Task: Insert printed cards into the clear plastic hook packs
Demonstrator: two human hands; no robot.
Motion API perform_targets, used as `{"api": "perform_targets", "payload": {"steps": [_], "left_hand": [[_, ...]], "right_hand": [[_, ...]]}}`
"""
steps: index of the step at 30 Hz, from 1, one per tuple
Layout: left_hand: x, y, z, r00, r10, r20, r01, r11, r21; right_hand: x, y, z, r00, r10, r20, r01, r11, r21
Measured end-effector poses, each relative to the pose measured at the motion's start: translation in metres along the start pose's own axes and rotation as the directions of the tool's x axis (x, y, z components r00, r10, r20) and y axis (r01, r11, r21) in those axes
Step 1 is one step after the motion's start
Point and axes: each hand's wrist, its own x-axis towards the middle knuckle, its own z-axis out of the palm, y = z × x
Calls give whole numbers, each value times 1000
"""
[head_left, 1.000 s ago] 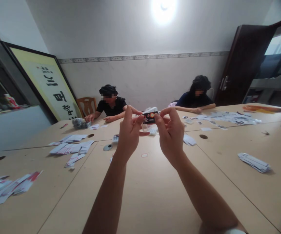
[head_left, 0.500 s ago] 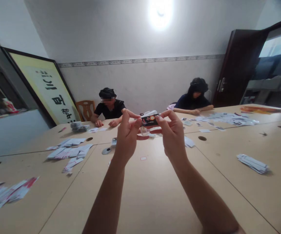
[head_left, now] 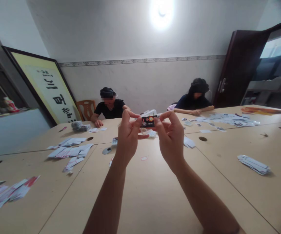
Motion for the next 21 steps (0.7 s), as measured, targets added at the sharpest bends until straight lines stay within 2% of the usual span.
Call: {"api": "perform_targets", "payload": {"steps": [3,12,17,21], "left_hand": [[1,0,-3,997,-71,21,72,997,-41],[-8,8,-5,999,-31,32,28,997,78],[-11,13,-5,999,-20,34,16,994,113],[-12,17,-6,999,-23,36,20,997,80]], "right_hand": [[3,1,-1,995,95,36,-97,994,57],[13,6,-5,972,212,99,-231,940,252],[13,2,-6,971,220,90,-235,942,241],[14,-1,-9,977,201,69,-210,963,168]]}}
